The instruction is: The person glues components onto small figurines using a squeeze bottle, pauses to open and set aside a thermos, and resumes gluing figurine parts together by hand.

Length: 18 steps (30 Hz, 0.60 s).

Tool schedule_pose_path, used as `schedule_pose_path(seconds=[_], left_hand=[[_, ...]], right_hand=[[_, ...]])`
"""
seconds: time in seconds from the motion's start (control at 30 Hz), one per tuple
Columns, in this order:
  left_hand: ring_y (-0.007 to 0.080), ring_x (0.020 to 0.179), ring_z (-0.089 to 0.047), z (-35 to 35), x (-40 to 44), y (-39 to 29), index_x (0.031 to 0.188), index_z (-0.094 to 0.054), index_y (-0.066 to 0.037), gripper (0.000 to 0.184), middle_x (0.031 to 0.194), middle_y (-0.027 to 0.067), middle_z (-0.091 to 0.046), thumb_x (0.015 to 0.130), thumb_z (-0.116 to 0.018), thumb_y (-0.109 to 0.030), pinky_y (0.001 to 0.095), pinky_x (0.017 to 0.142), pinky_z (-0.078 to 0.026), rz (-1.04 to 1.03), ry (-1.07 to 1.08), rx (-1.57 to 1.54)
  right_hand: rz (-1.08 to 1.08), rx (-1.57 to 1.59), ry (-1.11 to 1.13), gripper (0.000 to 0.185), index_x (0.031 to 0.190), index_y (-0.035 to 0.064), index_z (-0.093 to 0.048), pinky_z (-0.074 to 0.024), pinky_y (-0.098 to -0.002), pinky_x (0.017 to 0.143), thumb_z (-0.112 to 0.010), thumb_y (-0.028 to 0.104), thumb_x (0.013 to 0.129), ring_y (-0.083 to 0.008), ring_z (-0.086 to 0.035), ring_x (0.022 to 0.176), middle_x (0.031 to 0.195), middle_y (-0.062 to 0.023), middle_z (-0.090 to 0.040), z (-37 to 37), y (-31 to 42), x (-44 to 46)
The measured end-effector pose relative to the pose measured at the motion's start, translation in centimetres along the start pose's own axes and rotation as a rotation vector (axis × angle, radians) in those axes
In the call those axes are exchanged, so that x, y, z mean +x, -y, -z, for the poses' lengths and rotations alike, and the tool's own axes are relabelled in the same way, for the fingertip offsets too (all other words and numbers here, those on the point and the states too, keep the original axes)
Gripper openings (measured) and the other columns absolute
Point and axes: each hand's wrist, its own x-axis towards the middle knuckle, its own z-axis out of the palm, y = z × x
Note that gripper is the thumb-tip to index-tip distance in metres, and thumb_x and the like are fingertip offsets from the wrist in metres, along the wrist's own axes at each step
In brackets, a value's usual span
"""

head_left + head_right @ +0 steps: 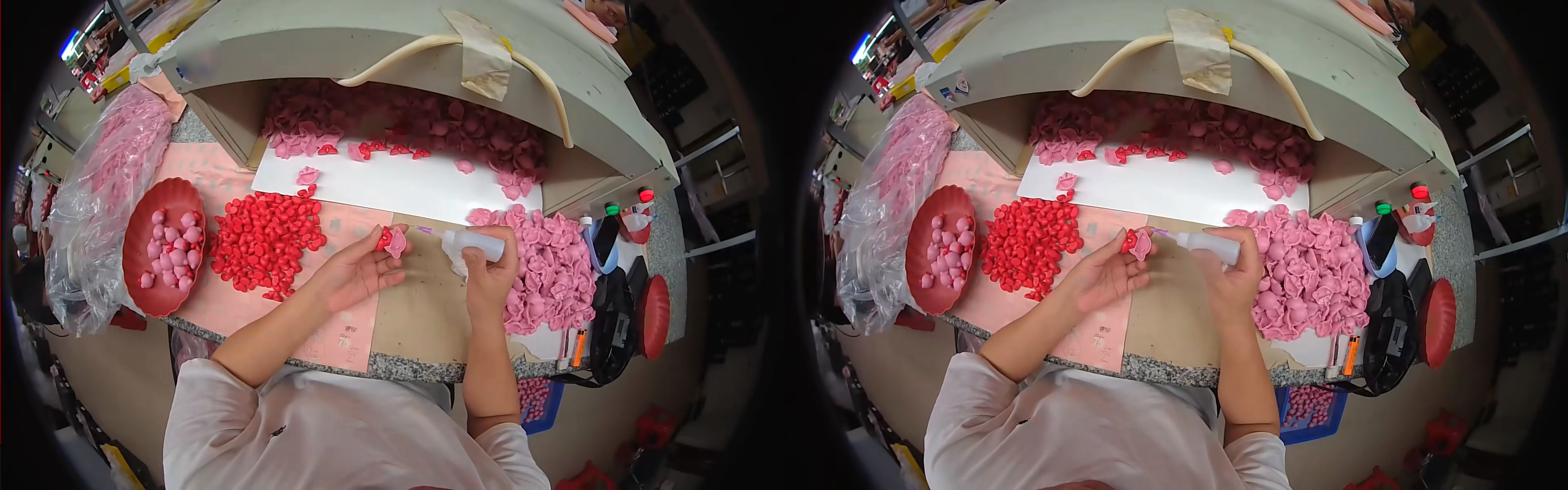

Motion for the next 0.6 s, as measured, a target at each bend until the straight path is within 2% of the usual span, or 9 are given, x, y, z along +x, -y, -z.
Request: schedule_pose_path(seconds=[0.13,0.2,0.37,0.47,0.6], left_hand=[[0.0111,0.089,-0.058,-0.2,0.0,0.0,0.133,-0.042,-0.007,0.046,0.112,0.0088,-0.057,0.096,-0.047,-0.034,0.0336,0.087,-0.049,-0.011,0.004,0.024],[0.0111,0.089,-0.058,-0.3,0.0,0.0,0.132,-0.043,-0.006,0.045,0.111,0.0086,-0.057,0.096,-0.047,-0.033,0.0337,0.087,-0.049,-0.009,0.003,0.037],[0.0116,0.092,-0.057,-0.2,0.0,0.2,0.131,-0.044,-0.007,0.043,0.112,0.0084,-0.057,0.096,-0.047,-0.032,0.034,0.087,-0.048,-0.009,0.015,0.049],[0.0125,0.093,-0.058,0.1,0.1,0.3,0.133,-0.04,-0.007,0.045,0.115,0.0087,-0.056,0.096,-0.046,-0.032,0.0333,0.086,-0.048,-0.002,0.022,0.047],[0.0129,0.095,-0.057,-0.1,0.1,0.3,0.13,-0.044,-0.007,0.042,0.114,0.0085,-0.057,0.096,-0.047,-0.031,0.0343,0.087,-0.048,-0.009,0.01,0.065]], right_hand=[[-0.073,0.053,0.037,0.031,0.092,0.005,-0.051,-0.0421,-0.0224,0.065,-0.061,0.034,0.089,-0.0083,-0.05,0.073,0.086,-0.0031,-0.056,0.7,-0.6,-0.3],[0.031,-0.052,-0.006,0.013,0.088,0.0016,-0.055,-0.0461,-0.0251,0.065,-0.063,0.006,0.079,-0.0116,-0.057,0.071,0.077,-0.0057,-0.06,0.7,-1.1,-0.2],[0.062,-0.131,0.018,0.014,0.085,0.0007,-0.055,-0.046,-0.027,0.06,-0.065,0.005,0.076,-0.0147,-0.059,0.067,0.075,-0.008,-0.06,0.3,-0.8,-0.4],[0.092,-0.171,0.057,0.016,0.085,0.0006,-0.056,-0.0457,-0.0275,0.059,-0.067,0.005,0.075,-0.0161,-0.059,0.065,0.075,-0.0088,-0.06,0.3,-0.8,-0.4],[0.099,-0.193,0.077,0.017,0.085,0.0009,-0.056,-0.0449,-0.0279,0.058,-0.069,0.007,0.075,-0.0172,-0.059,0.065,0.075,-0.0093,-0.059,0.1,-0.7,-0.5]])
